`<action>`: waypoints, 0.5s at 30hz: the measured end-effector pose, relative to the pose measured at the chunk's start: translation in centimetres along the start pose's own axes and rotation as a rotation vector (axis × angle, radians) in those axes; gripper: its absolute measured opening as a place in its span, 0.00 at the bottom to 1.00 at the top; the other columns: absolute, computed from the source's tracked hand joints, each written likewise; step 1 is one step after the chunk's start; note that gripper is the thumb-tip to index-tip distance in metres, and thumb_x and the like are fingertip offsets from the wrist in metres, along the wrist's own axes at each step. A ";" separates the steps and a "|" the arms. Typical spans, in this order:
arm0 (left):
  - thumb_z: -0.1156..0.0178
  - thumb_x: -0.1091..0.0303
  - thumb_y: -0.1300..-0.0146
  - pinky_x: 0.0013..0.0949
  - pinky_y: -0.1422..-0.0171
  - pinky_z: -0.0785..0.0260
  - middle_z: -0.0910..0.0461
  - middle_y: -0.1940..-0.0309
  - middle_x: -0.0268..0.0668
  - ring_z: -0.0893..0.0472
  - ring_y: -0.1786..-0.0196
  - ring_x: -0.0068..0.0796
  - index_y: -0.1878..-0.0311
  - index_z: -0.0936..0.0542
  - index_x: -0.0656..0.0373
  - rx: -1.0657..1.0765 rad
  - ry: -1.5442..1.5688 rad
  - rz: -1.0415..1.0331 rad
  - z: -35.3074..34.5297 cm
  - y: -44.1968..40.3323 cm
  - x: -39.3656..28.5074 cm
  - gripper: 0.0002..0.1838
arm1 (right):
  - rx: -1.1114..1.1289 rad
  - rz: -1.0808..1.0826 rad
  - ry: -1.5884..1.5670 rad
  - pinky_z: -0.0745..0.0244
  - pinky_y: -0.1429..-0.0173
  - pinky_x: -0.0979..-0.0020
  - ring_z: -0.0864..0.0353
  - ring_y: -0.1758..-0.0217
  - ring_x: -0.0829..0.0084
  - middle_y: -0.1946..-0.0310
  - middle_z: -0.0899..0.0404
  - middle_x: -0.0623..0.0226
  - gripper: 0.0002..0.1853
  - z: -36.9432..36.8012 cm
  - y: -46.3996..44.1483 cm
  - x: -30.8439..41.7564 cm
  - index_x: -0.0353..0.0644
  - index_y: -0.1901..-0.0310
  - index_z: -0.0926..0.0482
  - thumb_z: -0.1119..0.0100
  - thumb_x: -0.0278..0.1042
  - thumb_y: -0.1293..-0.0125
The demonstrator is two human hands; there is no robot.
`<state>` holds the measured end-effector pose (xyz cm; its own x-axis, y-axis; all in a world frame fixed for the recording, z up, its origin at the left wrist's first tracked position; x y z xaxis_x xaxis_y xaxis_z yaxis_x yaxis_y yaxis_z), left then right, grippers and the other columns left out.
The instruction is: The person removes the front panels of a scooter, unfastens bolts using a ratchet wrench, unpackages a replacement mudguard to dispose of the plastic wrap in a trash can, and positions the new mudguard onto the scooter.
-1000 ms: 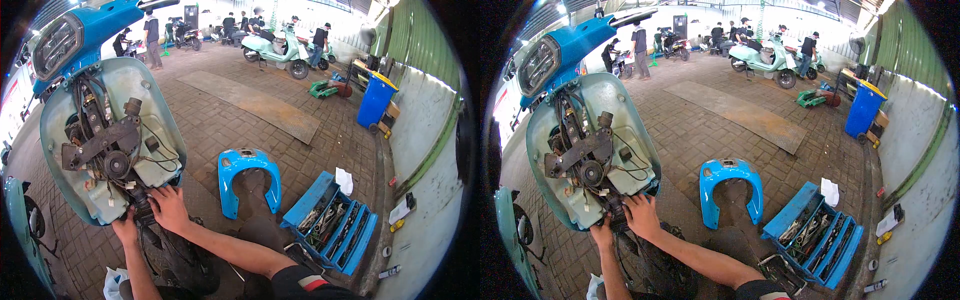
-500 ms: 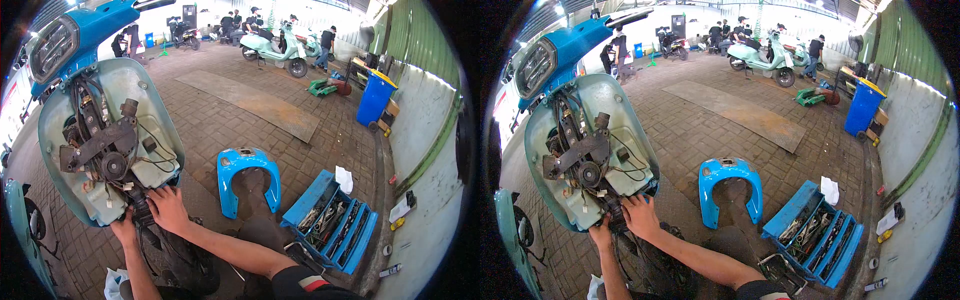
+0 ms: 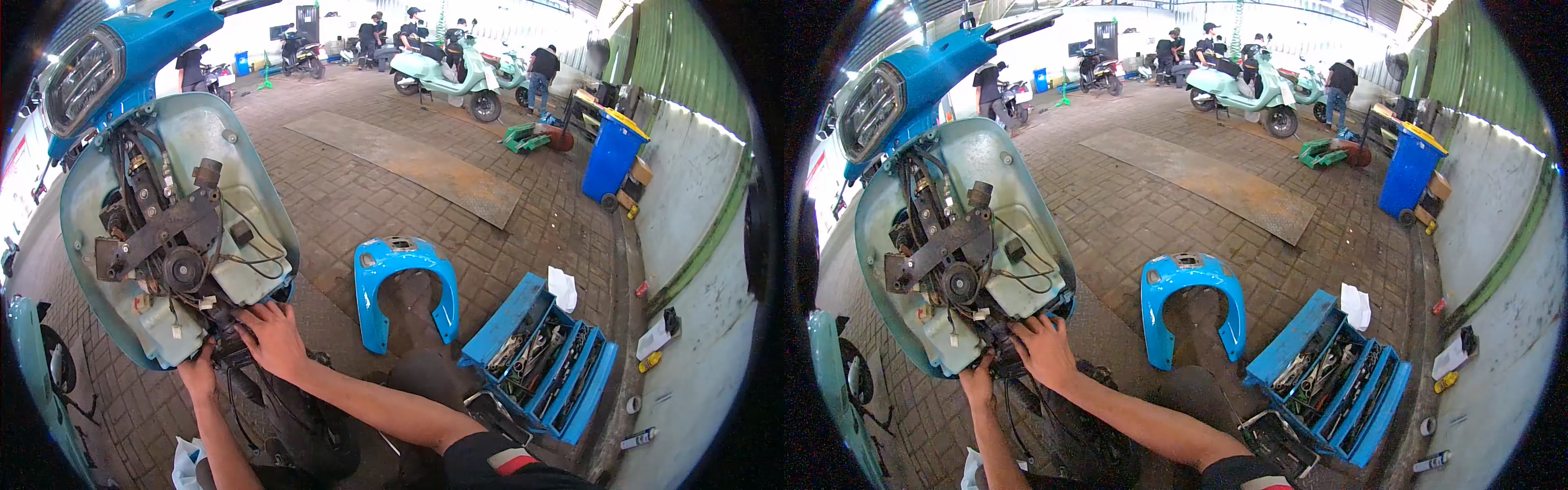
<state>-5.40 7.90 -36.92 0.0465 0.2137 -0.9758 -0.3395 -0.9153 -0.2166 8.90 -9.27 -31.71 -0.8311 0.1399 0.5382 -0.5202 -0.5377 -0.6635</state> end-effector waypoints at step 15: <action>0.25 0.76 0.39 0.37 0.32 0.29 0.20 0.40 0.37 0.20 0.42 0.35 0.34 0.24 0.66 0.099 -0.050 0.150 0.9 -1.2 2.3 0.30 | -0.003 0.030 0.029 0.34 0.36 0.51 0.22 0.44 0.54 0.51 0.18 0.58 0.15 -1.1 0.3 -0.2 0.41 0.43 0.20 0.39 0.32 0.28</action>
<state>-5.79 9.79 -38.93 -0.0574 0.0961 -0.9937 -0.4297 -0.9008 -0.0623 8.69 -8.58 -32.57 -0.8516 0.1480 0.5029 -0.4956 -0.5398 -0.6804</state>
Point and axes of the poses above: each hand's wrist, its own y-axis away from the middle knuckle, its own z-axis out of the back of the hand, x = y × z, the point moved 5 cm from there along -y, towards the middle knuckle
